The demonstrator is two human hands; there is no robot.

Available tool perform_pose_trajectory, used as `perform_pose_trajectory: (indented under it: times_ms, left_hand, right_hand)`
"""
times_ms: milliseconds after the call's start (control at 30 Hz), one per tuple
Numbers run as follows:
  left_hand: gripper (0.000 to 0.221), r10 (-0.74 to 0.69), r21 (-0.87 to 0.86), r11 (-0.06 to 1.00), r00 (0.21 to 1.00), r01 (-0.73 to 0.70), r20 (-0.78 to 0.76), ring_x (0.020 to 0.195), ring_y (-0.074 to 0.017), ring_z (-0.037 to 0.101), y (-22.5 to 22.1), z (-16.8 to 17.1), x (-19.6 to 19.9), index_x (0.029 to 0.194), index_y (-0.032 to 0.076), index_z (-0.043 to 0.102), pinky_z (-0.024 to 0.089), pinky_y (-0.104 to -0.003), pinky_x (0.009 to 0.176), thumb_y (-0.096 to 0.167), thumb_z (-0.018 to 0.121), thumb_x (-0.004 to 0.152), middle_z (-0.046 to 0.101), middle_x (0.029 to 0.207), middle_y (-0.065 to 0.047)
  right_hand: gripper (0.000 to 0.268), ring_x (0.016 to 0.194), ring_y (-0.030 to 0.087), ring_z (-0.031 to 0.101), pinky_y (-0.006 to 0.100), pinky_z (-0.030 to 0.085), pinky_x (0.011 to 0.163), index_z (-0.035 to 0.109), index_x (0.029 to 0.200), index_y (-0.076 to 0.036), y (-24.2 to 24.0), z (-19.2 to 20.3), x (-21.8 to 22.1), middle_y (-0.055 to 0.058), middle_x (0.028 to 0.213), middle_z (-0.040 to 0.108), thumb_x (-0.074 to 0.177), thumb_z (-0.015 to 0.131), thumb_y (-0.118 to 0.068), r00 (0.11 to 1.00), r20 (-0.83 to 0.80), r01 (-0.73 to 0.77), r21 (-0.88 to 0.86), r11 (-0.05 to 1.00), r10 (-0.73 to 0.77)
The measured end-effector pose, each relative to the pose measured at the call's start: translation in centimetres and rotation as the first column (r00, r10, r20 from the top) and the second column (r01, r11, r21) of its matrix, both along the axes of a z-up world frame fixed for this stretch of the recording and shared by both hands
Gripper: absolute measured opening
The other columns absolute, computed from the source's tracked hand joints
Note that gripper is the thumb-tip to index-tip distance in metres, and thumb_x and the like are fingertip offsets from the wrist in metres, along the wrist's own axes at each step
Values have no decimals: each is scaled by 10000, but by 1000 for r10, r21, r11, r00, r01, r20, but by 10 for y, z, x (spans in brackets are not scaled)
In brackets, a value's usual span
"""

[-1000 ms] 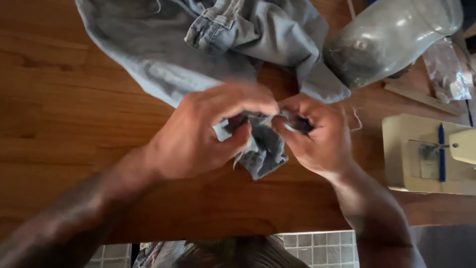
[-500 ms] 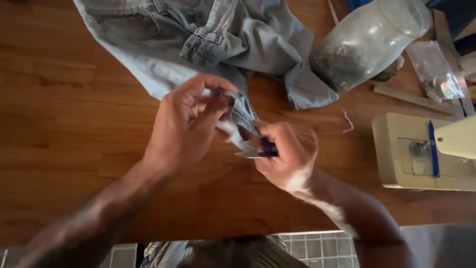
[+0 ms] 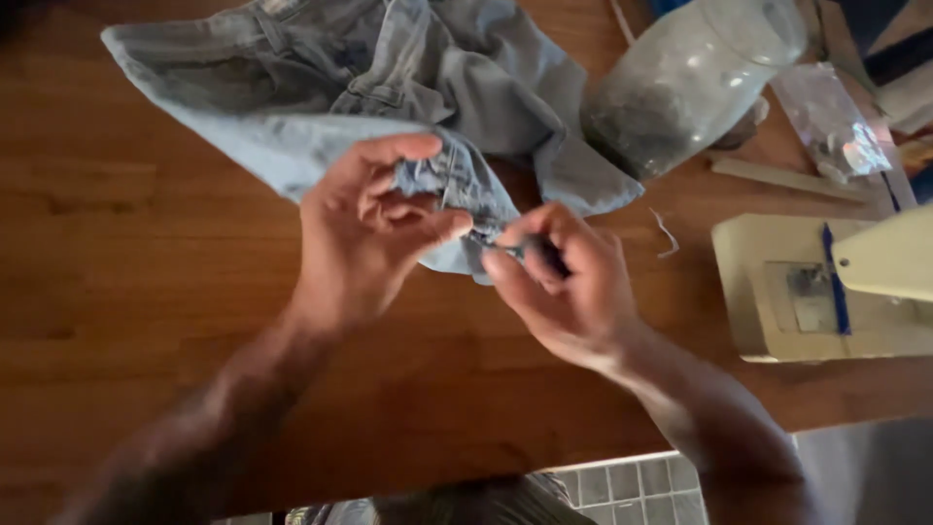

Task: Using a seam ripper to remove stitches from a pair of denim jeans

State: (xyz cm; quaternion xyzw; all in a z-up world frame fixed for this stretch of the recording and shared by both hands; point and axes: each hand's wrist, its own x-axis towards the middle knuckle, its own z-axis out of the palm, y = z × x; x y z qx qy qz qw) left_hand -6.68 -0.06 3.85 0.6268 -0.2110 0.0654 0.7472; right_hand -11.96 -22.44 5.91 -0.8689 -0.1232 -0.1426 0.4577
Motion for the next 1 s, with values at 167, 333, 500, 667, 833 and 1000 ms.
perform_pose_trajectory:
  times_ms: [167,333,500,667,833,1000]
  left_hand:
    - [465,63,-189,978,986,-92,-153,1130,-184,852,-12,-16,-41,1351,69,723,744,-320,1049,-44,951,961,829,1338,-114]
    - [323,112,-190,972,984,-137,-140,1075,-115,824,-16,-20,-78,1291,74,784,720,-240,938,-45,911,1019,847,1301,-93]
    - [174,-13,-471,844,870,-255,-493,758,-150,723,-22,-33,-107,1254,12,821,628,-308,762,6,812,1080,779,824,-87]
    - [180,-90,-540,782,800,-312,-593,737,-254,804,-29,-66,-120,1263,55,809,643,-348,611,39,813,1083,853,915,-215]
    - [172,-240,-747,612,840,-258,-487,1058,-369,889,-30,-83,-131,1340,0,761,761,-363,792,46,707,1183,839,1031,-228]
    - [233,-284,-828,525,878,-195,-386,1292,-477,817,-29,-85,-132,1363,115,586,719,-397,1030,-21,671,1195,855,1100,-222]
  right_hand:
    - [360,572,61,299,303,232,509,688,1179,-64,7,28,-34,-80,713,411,1233,449,-327,927,-237,-261,155,953,292]
    - [265,650,91,345,283,305,554,520,1093,-123,25,7,-60,-36,842,439,1274,401,-275,773,-179,-504,408,761,608]
    - [501,619,93,301,300,235,539,605,1008,-71,27,-6,-88,-34,762,355,1154,470,-531,705,-569,-118,493,862,422]
    - [454,641,105,321,308,242,570,632,1064,-62,25,-37,-110,-18,761,396,1150,545,-499,659,-623,1,561,828,422]
    - [360,703,110,348,329,299,627,606,1068,-61,26,-35,-119,-24,797,420,1185,596,-402,694,-591,-73,509,857,411]
    - [471,610,108,363,279,357,620,655,1105,38,26,-43,-120,0,724,470,1248,460,-366,808,-426,-207,443,872,408]
